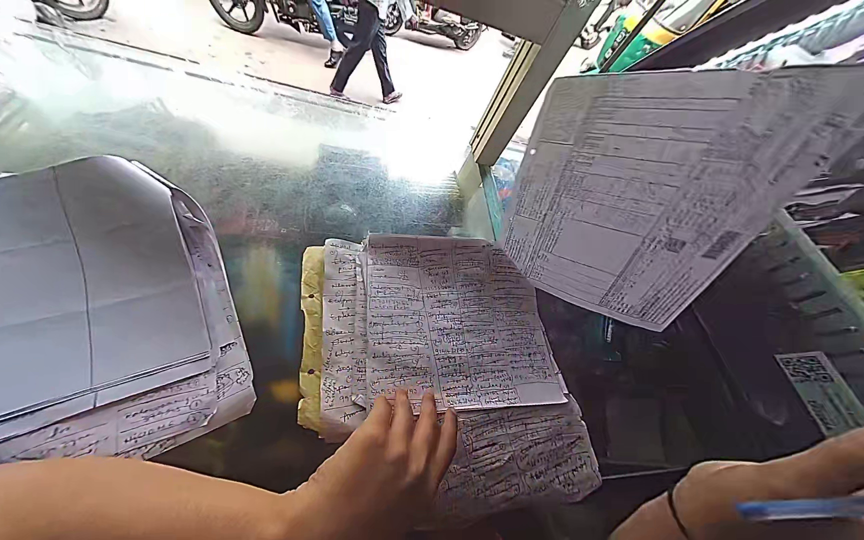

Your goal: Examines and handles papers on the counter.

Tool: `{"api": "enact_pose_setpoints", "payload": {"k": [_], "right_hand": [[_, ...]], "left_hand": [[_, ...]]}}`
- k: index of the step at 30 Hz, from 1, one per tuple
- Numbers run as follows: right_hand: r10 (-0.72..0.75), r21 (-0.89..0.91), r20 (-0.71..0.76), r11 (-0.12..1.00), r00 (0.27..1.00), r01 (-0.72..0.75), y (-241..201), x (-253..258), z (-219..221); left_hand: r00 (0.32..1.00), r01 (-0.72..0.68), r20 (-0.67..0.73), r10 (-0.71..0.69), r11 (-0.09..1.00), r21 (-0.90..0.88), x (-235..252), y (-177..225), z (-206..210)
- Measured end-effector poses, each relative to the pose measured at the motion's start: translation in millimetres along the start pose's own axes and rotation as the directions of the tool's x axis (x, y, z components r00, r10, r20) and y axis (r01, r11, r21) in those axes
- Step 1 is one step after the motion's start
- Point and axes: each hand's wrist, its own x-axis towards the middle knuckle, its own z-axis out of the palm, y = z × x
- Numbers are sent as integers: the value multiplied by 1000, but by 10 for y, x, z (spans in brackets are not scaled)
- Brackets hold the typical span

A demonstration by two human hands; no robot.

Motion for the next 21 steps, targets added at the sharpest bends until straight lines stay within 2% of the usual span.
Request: {"api": "enact_pose_setpoints", "payload": {"k": [2, 5, 8, 10, 12, 17, 21], "right_hand": [[-55, 5, 293, 998, 955, 56, -113, -123, 49], [-88, 6, 629, 994, 773, 108, -135, -329, 181], [-39, -8, 810, 997, 585, 78, -52, -533, 214], [-29, 10, 859, 999, 512, 39, -17, -672, 217], [-27, 18, 863, 1000, 504, 24, -43, -783, 240], [-4, -21, 820, 999, 572, 36, -264, -972, 310], [-12, -45, 828, 995, 561, 87, -436, -1012, 343]], "left_hand": [[999, -18, 38, 17, 1000, 19, -2, -10, -4], [998, -32, 62, 31, 999, 22, -15, -39, -1], [998, -40, 44, 39, 999, 23, -31, -46, 35], [998, -49, 29, 48, 998, 32, -48, -45, 64], [1000, -26, -2, 26, 999, 34, -61, -33, 94], [996, 40, -81, -36, 998, 52, -80, -75, 96], [993, 38, -116, -33, 998, 41, -133, -145, 110]]}}
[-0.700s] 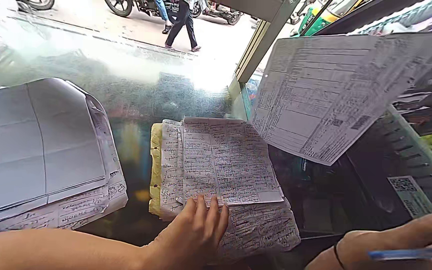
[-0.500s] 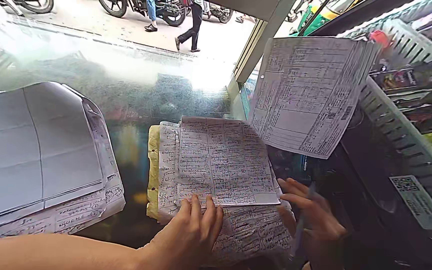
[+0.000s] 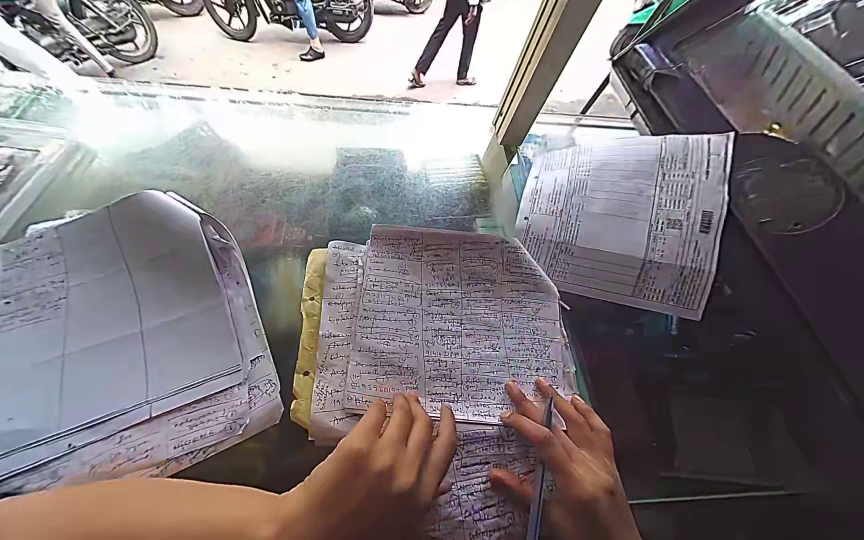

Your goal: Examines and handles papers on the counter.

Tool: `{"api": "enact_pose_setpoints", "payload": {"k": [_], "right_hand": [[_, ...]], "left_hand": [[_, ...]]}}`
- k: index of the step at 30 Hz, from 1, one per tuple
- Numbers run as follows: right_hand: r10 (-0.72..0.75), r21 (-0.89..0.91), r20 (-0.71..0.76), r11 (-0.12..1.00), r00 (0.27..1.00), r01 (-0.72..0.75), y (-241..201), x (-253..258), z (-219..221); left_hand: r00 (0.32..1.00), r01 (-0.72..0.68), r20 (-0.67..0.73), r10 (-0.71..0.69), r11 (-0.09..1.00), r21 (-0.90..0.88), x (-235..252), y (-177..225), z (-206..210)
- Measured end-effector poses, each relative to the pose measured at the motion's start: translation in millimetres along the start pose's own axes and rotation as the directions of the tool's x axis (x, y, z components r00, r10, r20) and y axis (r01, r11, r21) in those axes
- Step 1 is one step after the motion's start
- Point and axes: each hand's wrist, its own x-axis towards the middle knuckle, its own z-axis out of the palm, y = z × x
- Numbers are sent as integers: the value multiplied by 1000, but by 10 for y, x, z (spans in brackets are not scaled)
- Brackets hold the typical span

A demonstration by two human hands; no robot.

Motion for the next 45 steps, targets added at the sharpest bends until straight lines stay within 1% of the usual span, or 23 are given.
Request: {"api": "enact_pose_setpoints", "payload": {"k": [2, 4, 6, 8, 11, 13, 14, 17, 21, 23, 27, 29, 33, 37, 41, 45], "right_hand": [[-16, -10, 40, 1000, 999, 17, -36, 5, -23], [-29, 17, 85, 999, 996, 27, -30, 46, -94], [-13, 121, 77, 993, 997, 4, -9, 123, -189], [5, 229, -46, 974, 999, 6, 6, 203, -228], [53, 375, -273, 925, 961, 55, 26, 298, -193], [72, 397, -398, 912, 914, 101, 65, 311, -77], [57, 376, -415, 919, 908, 115, 91, 299, -44], [-48, 301, -366, 939, 929, 167, 174, 204, -66], [-104, 307, -358, 925, 928, 223, 229, 215, -89], [-107, 329, -358, 915, 927, 233, 198, 237, -85], [-2, 394, -346, 907, 938, 147, 70, 283, -64], [16, 396, -353, 909, 936, 134, 57, 290, -41], [-82, 386, -307, 900, 948, 202, 122, 271, -57], [-182, 324, -280, 906, 943, 271, 126, 302, -131], [-188, 301, -334, 908, 924, 293, 88, 330, -91], [-206, 307, -263, 908, 942, 284, 80, 311, -115]], "left_hand": [[1000, -10, -15, 10, 1000, 4, -62, -3, 17], [1000, -17, -7, 17, 1000, 8, -109, 6, 30], [1000, -12, 2, 12, 1000, 9, -126, 23, 50], [1000, -24, 17, 23, 999, 26, -126, 32, 53], [998, -45, 38, 44, 998, 41, -126, 45, 50], [998, -47, 43, 45, 998, 44, -127, 53, 45], [998, -46, 49, 44, 998, 49, -124, 55, 39], [996, -58, 70, 54, 997, 56, -115, 47, 23], [993, -84, 82, 80, 995, 49, -107, 20, 3], [994, -68, 92, 66, 997, 22, -121, 24, -16], [993, -58, 104, 59, 998, -13, -142, 11, -48], [993, -74, 88, 76, 997, -26, -142, -7, -41], [993, -93, 69, 93, 996, -12, -155, -19, -29], [992, -104, 71, 105, 994, -15, -166, -12, -24], [993, -99, 64, 100, 995, -30, -179, -13, -9], [992, -108, 55, 109, 994, -21, -182, -16, -1]]}}
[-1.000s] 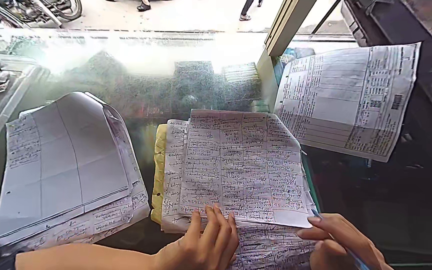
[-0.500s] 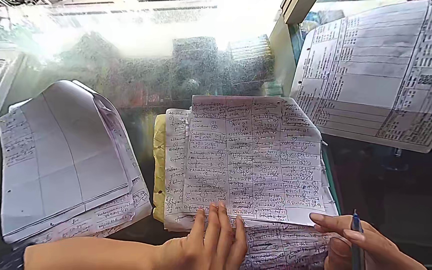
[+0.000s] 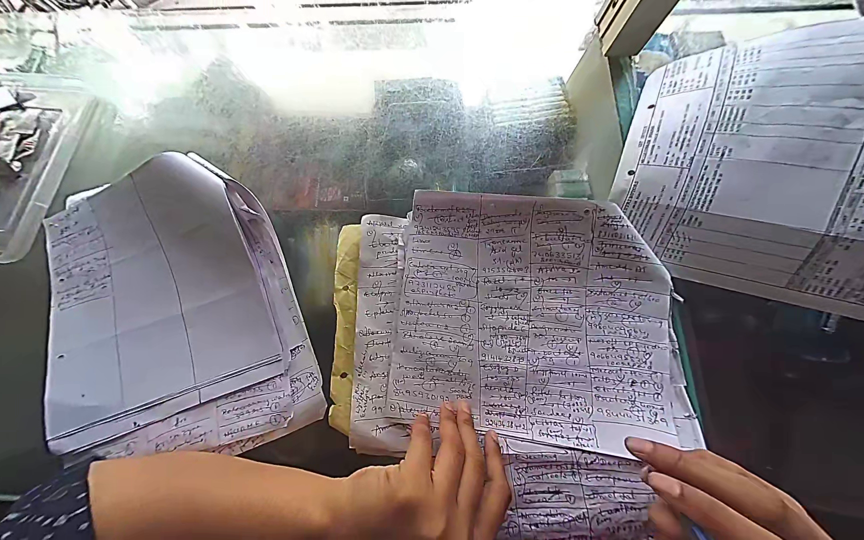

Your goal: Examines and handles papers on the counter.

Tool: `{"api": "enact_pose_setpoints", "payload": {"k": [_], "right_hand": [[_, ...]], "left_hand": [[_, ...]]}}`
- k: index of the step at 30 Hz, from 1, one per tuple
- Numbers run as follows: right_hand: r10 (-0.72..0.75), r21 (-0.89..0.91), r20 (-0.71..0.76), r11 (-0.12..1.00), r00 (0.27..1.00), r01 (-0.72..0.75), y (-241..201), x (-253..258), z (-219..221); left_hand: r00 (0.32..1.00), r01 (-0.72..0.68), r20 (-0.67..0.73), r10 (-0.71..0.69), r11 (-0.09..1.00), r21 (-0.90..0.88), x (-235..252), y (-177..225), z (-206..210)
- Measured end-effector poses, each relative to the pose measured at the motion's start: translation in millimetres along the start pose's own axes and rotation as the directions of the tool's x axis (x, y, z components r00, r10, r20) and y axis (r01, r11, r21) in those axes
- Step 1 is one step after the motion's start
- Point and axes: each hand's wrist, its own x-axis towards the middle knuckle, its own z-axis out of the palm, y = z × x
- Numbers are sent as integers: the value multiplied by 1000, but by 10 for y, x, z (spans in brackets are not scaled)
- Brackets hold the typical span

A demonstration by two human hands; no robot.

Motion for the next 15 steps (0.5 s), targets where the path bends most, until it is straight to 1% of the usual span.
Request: {"api": "enact_pose_setpoints", "payload": {"k": [2, 5, 7, 11, 13, 15], "right_hand": [[12, -15, -1, 1000, 1000, -12, -16, 11, 1], [53, -50, -89, 997, 995, -58, -29, 49, 73], [57, -67, -98, 996, 994, -63, -20, 66, 107], [-18, -79, -50, 997, 999, 14, 25, 29, 121], [-49, -80, -61, 996, 997, 44, 62, 15, 109], [-33, -56, -109, 998, 994, 27, 71, -14, 106]], "left_hand": [[1000, -3, 4, 3, 1000, 11, 4, 0, -4], [1000, 6, -6, -6, 1000, 16, 9, 16, 2], [1000, 21, -15, -21, 1000, -5, 7, 26, 4], [1000, 26, 1, -26, 1000, -18, 11, 28, -20], [1000, 13, 1, -13, 1000, -15, 10, 24, -20], [1000, -15, 8, 14, 1000, 12, 9, 14, -25]]}}
